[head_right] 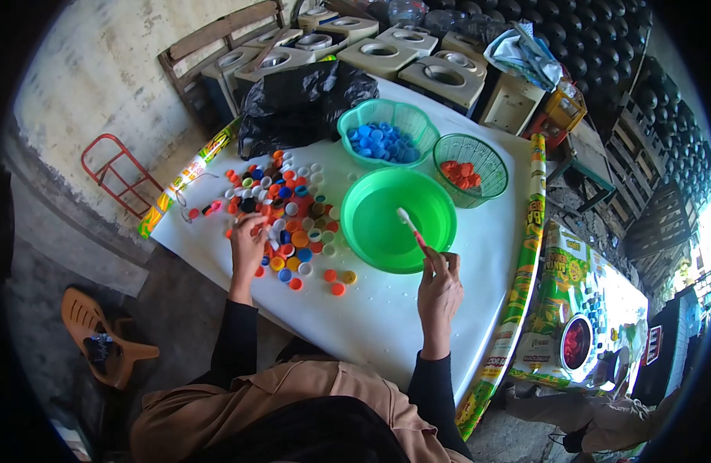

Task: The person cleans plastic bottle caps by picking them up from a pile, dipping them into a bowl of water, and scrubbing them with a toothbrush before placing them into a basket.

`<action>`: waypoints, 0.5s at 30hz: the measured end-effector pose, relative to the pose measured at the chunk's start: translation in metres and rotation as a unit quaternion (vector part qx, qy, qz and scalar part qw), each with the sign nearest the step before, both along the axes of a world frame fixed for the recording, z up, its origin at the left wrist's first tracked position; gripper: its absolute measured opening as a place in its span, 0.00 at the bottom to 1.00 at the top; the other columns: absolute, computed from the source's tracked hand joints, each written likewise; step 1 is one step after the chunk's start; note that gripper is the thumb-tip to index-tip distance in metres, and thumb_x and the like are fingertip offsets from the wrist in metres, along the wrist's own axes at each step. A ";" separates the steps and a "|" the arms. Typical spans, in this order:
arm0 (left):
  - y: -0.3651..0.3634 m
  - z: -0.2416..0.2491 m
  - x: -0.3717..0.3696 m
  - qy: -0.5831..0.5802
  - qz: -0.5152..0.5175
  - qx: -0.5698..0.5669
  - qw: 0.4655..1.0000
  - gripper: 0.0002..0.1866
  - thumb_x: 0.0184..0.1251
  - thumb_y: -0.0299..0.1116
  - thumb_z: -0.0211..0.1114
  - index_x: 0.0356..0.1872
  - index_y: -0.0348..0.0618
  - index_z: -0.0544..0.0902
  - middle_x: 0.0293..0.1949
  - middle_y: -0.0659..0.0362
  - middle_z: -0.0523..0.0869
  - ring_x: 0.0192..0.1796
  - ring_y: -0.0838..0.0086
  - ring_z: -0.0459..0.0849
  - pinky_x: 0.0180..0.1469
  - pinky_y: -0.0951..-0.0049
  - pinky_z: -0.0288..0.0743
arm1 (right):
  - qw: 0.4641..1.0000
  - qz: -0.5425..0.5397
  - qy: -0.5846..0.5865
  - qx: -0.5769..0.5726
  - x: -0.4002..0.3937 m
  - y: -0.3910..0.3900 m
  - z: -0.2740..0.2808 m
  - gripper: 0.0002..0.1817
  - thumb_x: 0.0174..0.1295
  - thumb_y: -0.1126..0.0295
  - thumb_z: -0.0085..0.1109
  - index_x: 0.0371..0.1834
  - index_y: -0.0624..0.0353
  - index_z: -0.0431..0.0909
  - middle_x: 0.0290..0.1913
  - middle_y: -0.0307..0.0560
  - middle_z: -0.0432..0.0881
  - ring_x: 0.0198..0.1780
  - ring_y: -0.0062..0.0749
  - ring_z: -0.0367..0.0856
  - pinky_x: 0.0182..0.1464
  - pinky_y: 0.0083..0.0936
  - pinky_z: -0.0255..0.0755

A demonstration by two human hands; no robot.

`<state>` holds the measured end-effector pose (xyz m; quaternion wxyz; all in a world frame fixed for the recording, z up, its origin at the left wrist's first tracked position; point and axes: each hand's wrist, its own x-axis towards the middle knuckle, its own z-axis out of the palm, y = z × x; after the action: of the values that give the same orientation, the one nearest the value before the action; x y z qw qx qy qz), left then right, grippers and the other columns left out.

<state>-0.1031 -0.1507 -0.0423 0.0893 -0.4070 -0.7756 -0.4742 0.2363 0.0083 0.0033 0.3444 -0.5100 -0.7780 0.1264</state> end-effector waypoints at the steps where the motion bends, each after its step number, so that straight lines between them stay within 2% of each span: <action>1: -0.007 0.003 -0.009 0.030 0.010 -0.012 0.999 0.10 0.61 0.22 0.71 0.44 0.37 0.87 0.48 0.53 0.87 0.50 0.60 0.86 0.51 0.64 0.79 | 1.000 -0.002 -0.003 0.000 0.000 -0.001 -0.001 0.11 0.66 0.71 0.64 0.50 0.49 0.86 0.46 0.44 0.82 0.38 0.45 0.86 0.37 0.39 0.78; 5: -0.030 -0.004 -0.042 0.003 0.071 -0.032 0.997 0.11 0.62 0.24 0.71 0.46 0.40 0.87 0.47 0.53 0.88 0.46 0.61 0.87 0.45 0.65 0.81 | 1.000 -0.008 -0.005 0.014 -0.003 -0.002 -0.003 0.11 0.66 0.71 0.64 0.51 0.50 0.86 0.46 0.44 0.82 0.38 0.45 0.86 0.37 0.38 0.78; 7: -0.037 -0.007 -0.059 0.033 0.085 -0.062 0.994 0.12 0.62 0.24 0.71 0.47 0.40 0.87 0.47 0.53 0.88 0.45 0.60 0.87 0.46 0.64 0.81 | 0.999 -0.013 -0.007 0.031 -0.003 0.000 -0.007 0.11 0.67 0.71 0.63 0.51 0.49 0.86 0.46 0.43 0.82 0.38 0.44 0.86 0.38 0.38 0.78; 8: -0.037 -0.009 -0.066 0.009 0.095 -0.072 0.993 0.12 0.63 0.23 0.70 0.47 0.40 0.87 0.46 0.53 0.88 0.46 0.59 0.87 0.48 0.63 0.81 | 0.999 -0.015 -0.009 0.038 -0.004 -0.001 -0.008 0.11 0.67 0.71 0.63 0.51 0.49 0.86 0.46 0.43 0.82 0.38 0.44 0.86 0.38 0.38 0.78; 15: -0.025 0.007 -0.078 -0.034 0.067 -0.091 0.993 0.11 0.64 0.24 0.70 0.47 0.40 0.87 0.46 0.53 0.89 0.49 0.61 0.85 0.49 0.64 0.80 | 0.998 -0.059 -0.022 0.013 -0.012 -0.015 -0.003 0.10 0.69 0.70 0.62 0.51 0.49 0.86 0.45 0.43 0.81 0.37 0.40 0.86 0.35 0.37 0.78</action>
<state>-0.1815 -0.1758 -0.0356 0.0573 -0.3440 -0.8439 -0.4078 0.2239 -0.0064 0.0007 0.3410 -0.5532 -0.7554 0.0841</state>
